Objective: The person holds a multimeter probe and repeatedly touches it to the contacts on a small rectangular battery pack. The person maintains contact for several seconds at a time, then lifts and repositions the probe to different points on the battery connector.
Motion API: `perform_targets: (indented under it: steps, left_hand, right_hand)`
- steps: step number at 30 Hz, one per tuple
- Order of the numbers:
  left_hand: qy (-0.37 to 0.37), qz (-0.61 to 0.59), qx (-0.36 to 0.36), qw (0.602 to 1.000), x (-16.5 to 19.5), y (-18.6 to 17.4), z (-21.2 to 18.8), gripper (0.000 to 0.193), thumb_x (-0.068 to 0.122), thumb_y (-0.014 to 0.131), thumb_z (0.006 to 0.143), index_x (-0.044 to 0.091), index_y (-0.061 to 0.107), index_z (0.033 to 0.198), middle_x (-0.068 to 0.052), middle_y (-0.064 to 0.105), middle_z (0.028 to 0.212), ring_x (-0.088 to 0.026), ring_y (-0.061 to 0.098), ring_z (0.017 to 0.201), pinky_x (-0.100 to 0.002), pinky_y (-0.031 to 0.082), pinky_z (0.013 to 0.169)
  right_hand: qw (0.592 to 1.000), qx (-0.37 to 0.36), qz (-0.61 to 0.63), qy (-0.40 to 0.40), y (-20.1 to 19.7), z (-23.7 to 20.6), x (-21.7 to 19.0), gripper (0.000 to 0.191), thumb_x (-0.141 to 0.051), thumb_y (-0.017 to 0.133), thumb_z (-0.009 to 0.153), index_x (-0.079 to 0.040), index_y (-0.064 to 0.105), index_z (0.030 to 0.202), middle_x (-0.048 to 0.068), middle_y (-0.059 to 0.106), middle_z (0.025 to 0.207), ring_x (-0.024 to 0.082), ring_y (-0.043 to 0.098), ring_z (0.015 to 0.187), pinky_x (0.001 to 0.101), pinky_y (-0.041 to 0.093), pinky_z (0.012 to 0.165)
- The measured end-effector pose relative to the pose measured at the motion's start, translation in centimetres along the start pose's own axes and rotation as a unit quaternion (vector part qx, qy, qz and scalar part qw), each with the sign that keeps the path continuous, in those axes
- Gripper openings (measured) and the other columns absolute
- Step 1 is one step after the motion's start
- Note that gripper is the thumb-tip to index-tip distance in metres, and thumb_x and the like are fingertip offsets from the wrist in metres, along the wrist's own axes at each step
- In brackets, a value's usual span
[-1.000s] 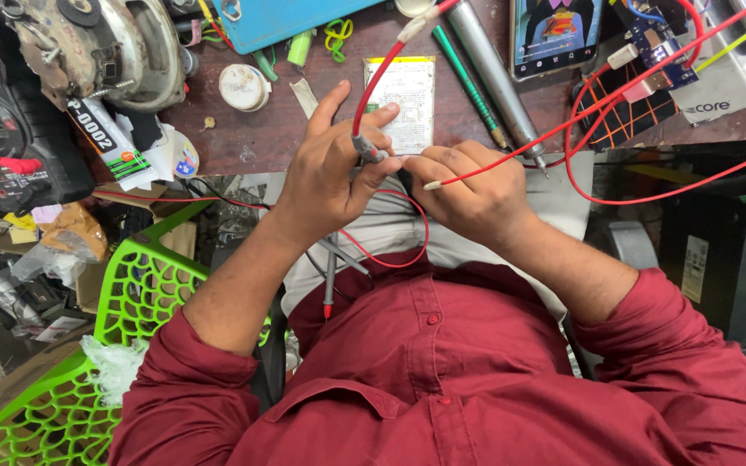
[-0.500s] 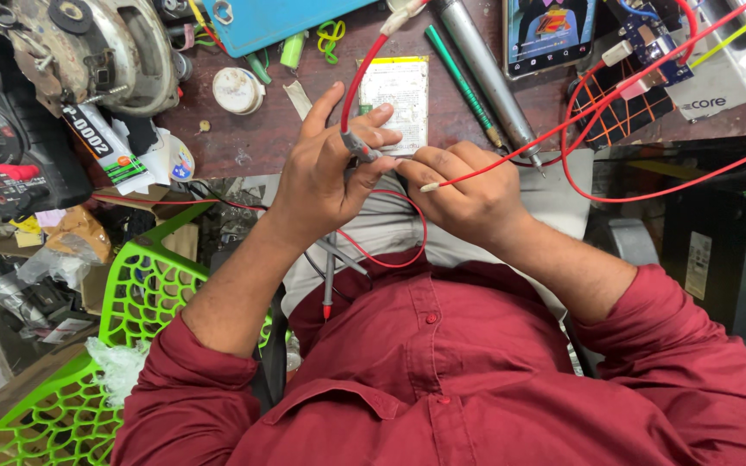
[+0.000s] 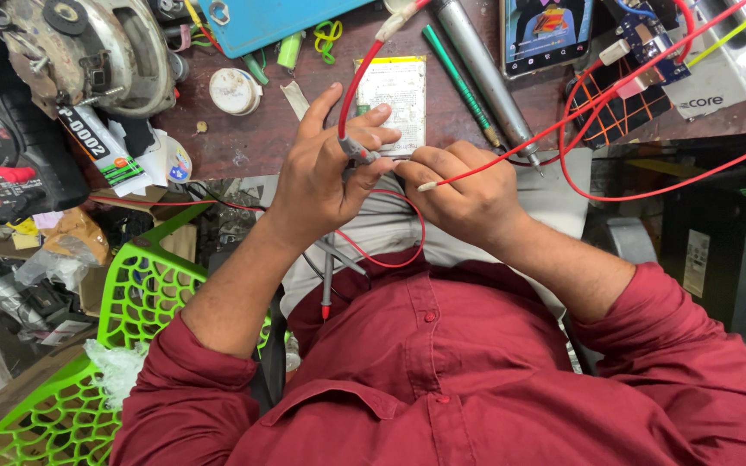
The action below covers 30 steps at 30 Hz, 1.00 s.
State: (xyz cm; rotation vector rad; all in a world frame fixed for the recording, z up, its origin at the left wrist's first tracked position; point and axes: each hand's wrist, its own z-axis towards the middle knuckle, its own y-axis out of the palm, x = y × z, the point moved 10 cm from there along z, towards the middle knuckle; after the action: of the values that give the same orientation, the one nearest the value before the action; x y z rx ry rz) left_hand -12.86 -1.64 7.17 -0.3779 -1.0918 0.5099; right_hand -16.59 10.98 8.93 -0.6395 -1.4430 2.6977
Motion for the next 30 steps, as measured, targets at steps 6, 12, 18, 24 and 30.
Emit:
perform_targets:
  steps: [6, 12, 18, 24, 30]
  left_hand:
    - [0.003, 0.003, 0.002, 1.000, 0.21, -0.06, 0.04, 0.031, 0.017, 0.068, 0.108, 0.012, 0.042, 0.124, -0.009, 0.075, 0.119, -0.032, 0.069, 0.128, -0.065, 0.031, 0.124]
    - [0.005, 0.006, 0.003, 1.000, 0.28, -0.22, 0.05, 0.031, 0.017, 0.068, 0.108, 0.012, 0.042, 0.124, -0.008, 0.075, 0.119, -0.032, 0.069, 0.128, -0.064, 0.031, 0.124]
    - [0.003, 0.003, 0.003, 1.000, 0.24, -0.21, -0.07, 0.031, 0.018, 0.067, 0.108, 0.012, 0.042, 0.124, -0.008, 0.076, 0.118, -0.032, 0.069, 0.128, -0.065, 0.031, 0.124]
    - [0.000, 0.010, 0.003, 1.000, 0.03, -0.12, -0.02, 0.031, 0.017, 0.067, 0.108, 0.012, 0.041, 0.124, -0.008, 0.076, 0.119, -0.031, 0.069, 0.129, -0.064, 0.031, 0.124]
    - [-0.004, 0.017, 0.004, 1.000, -0.10, -0.06, -0.13, 0.032, 0.015, 0.068, 0.107, 0.011, 0.043, 0.127, -0.006, 0.076, 0.120, -0.028, 0.068, 0.130, -0.064, 0.031, 0.125]
  right_hand:
    - [1.000, -0.014, 0.002, 0.012, 0.07, 0.10, -0.10, 0.027, -0.005, 0.080, 0.084, -0.013, 0.071, 0.109, 0.000, 0.069, 0.105, 0.018, 0.062, 0.076, 0.0332, 0.050, 0.064]
    - [1.000, -0.015, 0.013, 0.013, 0.13, 0.03, -0.06, 0.028, -0.006, 0.080, 0.084, -0.013, 0.070, 0.110, 0.001, 0.069, 0.107, 0.019, 0.062, 0.079, 0.0337, 0.051, 0.066]
    - [1.000, -0.012, 0.010, 0.014, 0.21, -0.07, -0.13, 0.028, -0.006, 0.080, 0.084, -0.013, 0.071, 0.110, 0.001, 0.069, 0.106, 0.019, 0.062, 0.078, 0.0334, 0.051, 0.065]
    - [1.000, -0.010, 0.001, 0.012, 0.14, 0.03, -0.04, 0.027, -0.005, 0.079, 0.084, -0.013, 0.071, 0.109, 0.000, 0.069, 0.107, 0.018, 0.063, 0.079, 0.0332, 0.052, 0.067]
    - [1.000, -0.013, 0.005, 0.011, 0.13, 0.09, 0.01, 0.027, -0.005, 0.079, 0.084, -0.013, 0.071, 0.108, 0.000, 0.069, 0.107, 0.018, 0.063, 0.078, 0.0333, 0.051, 0.066]
